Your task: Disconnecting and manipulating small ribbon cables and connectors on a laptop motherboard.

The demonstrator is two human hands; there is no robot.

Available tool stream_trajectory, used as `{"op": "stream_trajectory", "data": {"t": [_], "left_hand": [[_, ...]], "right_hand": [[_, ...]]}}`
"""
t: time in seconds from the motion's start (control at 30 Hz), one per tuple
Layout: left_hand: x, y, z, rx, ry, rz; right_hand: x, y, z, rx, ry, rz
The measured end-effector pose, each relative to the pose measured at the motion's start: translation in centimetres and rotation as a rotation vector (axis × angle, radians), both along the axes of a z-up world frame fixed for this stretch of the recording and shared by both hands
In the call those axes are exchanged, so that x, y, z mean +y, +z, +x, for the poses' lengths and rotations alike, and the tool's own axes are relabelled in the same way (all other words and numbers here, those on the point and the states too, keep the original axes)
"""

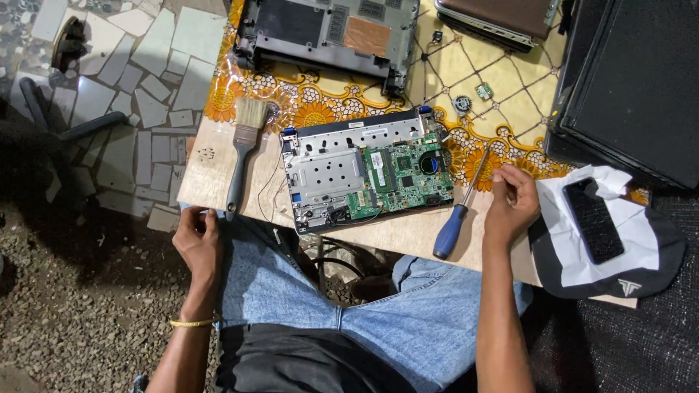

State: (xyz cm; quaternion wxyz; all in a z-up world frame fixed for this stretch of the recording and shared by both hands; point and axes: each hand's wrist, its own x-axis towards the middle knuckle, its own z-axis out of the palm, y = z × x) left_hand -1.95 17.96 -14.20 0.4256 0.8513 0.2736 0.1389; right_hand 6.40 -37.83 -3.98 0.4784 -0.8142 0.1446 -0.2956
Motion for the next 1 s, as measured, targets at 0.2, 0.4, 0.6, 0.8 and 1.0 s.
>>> {"op": "stream_trajectory", "data": {"t": [0.2, 0.4, 0.6, 0.8, 1.0], "left_hand": [[-0.4, 0.5, 0.1, 0.003, -0.006, 0.009], [0.2, 0.0, -0.1, 0.02, -0.03, 0.025], [-0.2, 1.0, 0.1, 0.0, -0.018, -0.016], [0.5, 0.4, -0.3, -0.065, -0.018, -0.022], [0.3, 0.3, -0.3, -0.087, -0.034, -0.013]], "right_hand": [[0.2, 0.4, -0.3, -0.004, 0.085, 0.032], [0.5, 1.3, 0.6, -0.039, 0.0, 0.062], [1.8, 4.8, 10.5, 0.173, 0.084, -0.133], [-1.1, -0.6, 18.3, 0.488, 0.245, -0.427], [-1.2, 0.1, 14.7, 0.582, 0.164, -0.161]]}}
